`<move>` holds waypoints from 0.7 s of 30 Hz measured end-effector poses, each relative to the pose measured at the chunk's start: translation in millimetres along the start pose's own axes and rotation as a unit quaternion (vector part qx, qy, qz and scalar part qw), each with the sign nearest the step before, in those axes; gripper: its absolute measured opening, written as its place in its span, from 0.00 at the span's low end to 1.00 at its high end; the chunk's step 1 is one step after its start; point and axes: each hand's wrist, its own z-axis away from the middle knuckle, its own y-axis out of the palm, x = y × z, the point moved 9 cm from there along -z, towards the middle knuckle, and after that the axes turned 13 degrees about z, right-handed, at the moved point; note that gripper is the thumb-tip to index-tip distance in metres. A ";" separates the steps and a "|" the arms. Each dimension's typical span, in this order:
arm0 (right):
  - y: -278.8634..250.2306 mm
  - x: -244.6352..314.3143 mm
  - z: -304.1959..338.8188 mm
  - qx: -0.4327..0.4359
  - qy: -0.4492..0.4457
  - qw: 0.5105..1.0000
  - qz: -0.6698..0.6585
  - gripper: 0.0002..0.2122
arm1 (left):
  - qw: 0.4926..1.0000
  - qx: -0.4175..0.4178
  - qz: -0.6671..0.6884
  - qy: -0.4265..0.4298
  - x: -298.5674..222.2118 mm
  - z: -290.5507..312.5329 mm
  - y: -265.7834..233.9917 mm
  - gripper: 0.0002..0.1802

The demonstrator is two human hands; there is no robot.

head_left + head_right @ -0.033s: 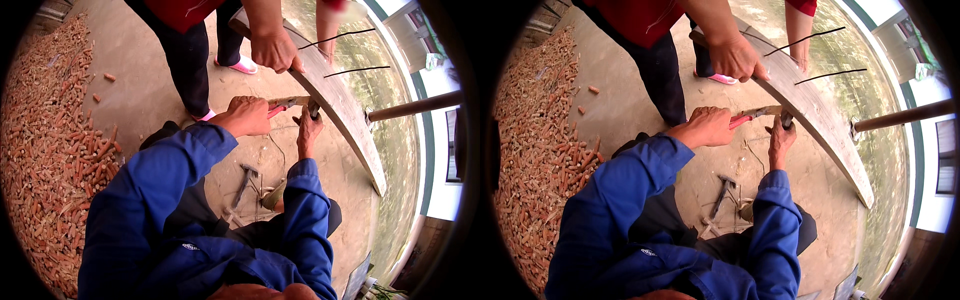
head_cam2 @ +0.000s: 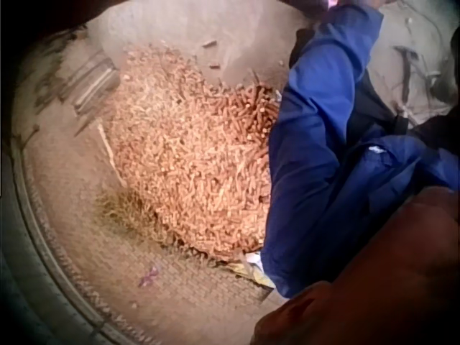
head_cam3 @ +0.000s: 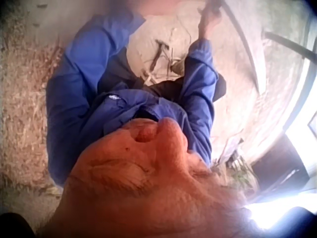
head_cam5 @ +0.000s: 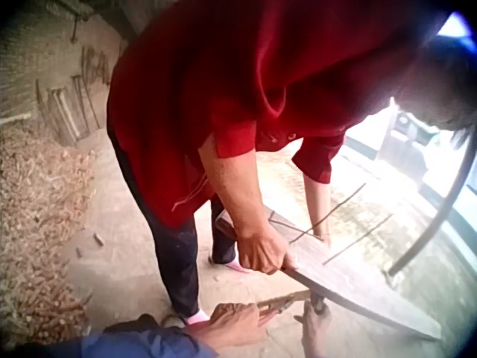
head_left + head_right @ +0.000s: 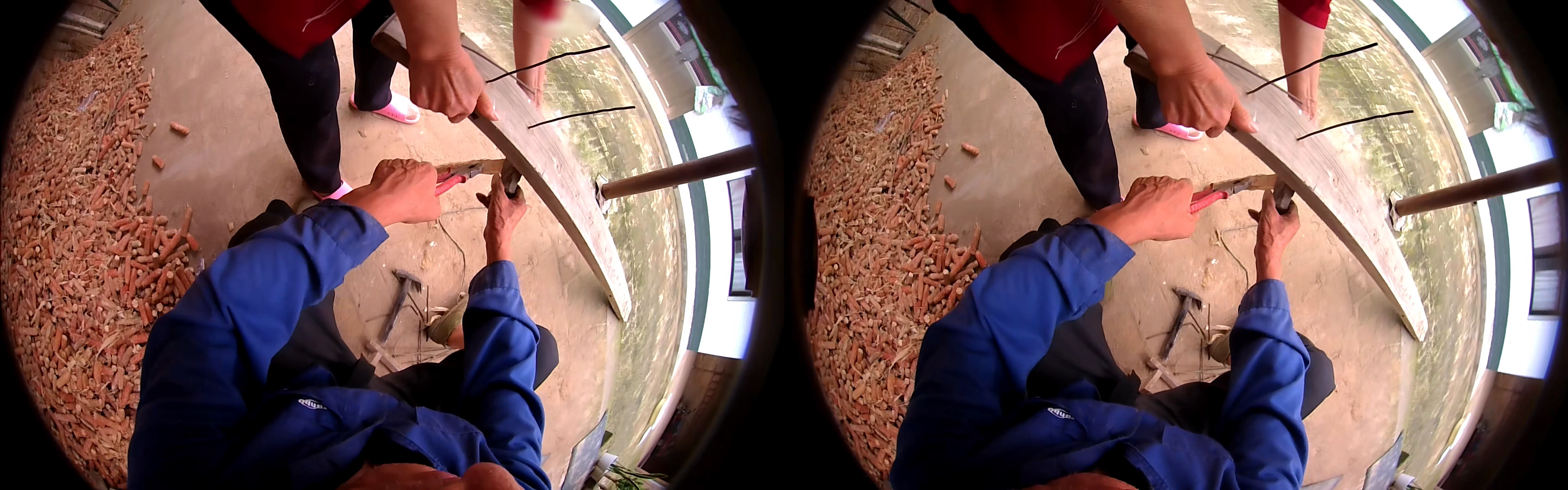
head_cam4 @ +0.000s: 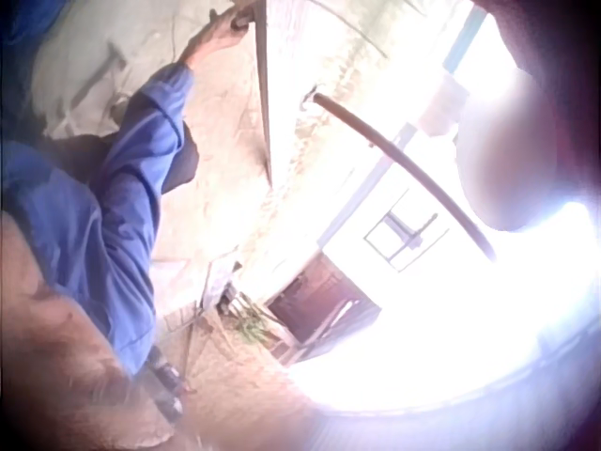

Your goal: The person uses a hammer and a pair of pliers to adjust and secure metal spikes on a long wooden plank while another person holds it steady on an outdoor concrete area.

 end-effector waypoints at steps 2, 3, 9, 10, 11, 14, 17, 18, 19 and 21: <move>-1.9 -2.8 0.2 0.013 0.010 1.000 -0.002 0.15 | 1.000 -0.002 -0.004 0.002 -0.6 -2.6 2.1 0.17; -4.5 -4.3 0.3 0.013 0.014 1.000 0.004 0.16 | 1.000 -0.004 -0.005 0.006 -0.2 -4.6 4.2 0.17; -4.1 -2.6 3.0 0.021 0.006 1.000 -0.015 0.18 | 1.000 0.004 -0.029 -0.005 3.5 -10.6 9.1 0.17; -4.4 -2.0 3.4 0.022 0.007 1.000 -0.018 0.18 | 0.999 0.006 -0.031 -0.010 3.7 -11.5 9.7 0.17; -4.3 -0.7 5.3 0.020 0.010 1.000 -0.017 0.18 | 0.999 -0.002 -0.032 -0.009 4.0 -12.5 9.4 0.17; -3.6 4.1 9.0 0.018 0.016 1.000 -0.012 0.18 | 0.999 -0.015 -0.033 -0.005 5.5 -16.1 6.9 0.17; -1.2 3.3 9.8 0.029 0.022 0.999 -0.017 0.17 | 0.999 -0.015 -0.033 -0.003 5.8 -19.3 4.0 0.17; -0.7 0.9 8.4 0.034 0.026 0.999 -0.029 0.17 | 0.999 -0.018 -0.035 -0.002 4.0 -21.0 3.1 0.17; -0.1 -1.5 7.2 0.040 0.029 0.998 -0.040 0.16 | 0.999 -0.021 -0.037 -0.001 2.2 -22.2 2.0 0.17; 5.1 -2.5 5.6 0.047 0.041 0.997 -0.048 0.16 | 0.999 -0.019 -0.043 0.001 2.4 -22.0 -4.3 0.17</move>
